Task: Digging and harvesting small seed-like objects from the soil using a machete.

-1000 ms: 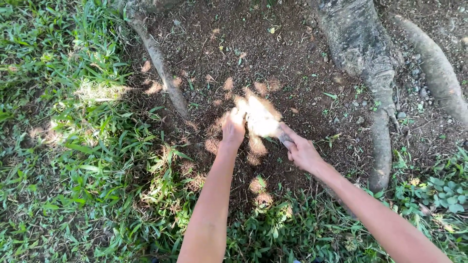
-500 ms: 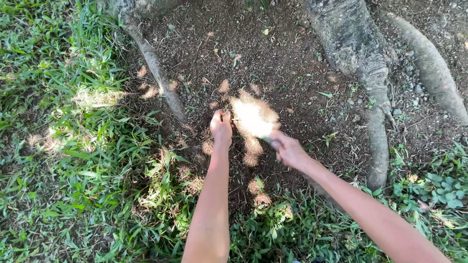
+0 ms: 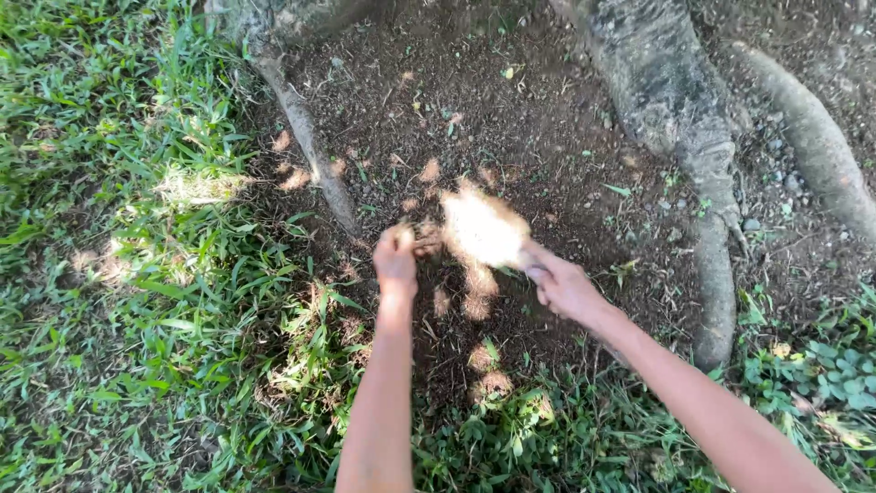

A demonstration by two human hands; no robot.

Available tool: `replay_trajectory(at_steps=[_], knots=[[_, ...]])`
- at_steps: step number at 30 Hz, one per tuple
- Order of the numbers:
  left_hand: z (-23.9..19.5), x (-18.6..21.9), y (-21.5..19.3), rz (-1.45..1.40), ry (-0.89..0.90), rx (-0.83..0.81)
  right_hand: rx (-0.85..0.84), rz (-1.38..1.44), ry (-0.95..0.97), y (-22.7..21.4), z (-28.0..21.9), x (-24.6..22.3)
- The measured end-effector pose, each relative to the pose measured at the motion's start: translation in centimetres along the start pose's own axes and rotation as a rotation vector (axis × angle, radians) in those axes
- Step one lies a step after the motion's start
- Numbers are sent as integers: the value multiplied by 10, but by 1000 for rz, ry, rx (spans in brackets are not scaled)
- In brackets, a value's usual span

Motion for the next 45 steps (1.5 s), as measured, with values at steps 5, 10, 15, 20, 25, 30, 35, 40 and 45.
replay_trajectory(at_steps=[5,10,15,20,25,30,35,40,45], knots=[[-16,7,-71,194,31,38,141,169,24,-39,13,58],[-25,27,-42,95,76,-25,120,138,33,-31,3,61],[-27,37,-5,-401,0,11,-57,-39,-2,16,4,11],[-24,4,-22,-223,40,72,-59,-50,-36,55,51,-4],[-27,-6,-35,-233,-5,110,-117,-189,-16,66,58,-14],[-36,3,-32,-174,-14,96,-21,135,-13,60,91,15],[-36,0,-34,-193,-32,104,-96,-106,-29,61,43,-17],[-40,1,-34,-189,8,85,-3,-86,-167,64,93,14],[-47,23,-42,-117,-79,152,-165,-142,-16,68,44,-8]])
Point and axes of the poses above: each hand's wrist, its own z-axis towards the middle knuckle, its own y-axis out of the palm, x = y × z, the point moved 10 cm from there along z, towards the middle knuckle, and after that the axes turned 8 degrees about y, right-handed, at the moved point
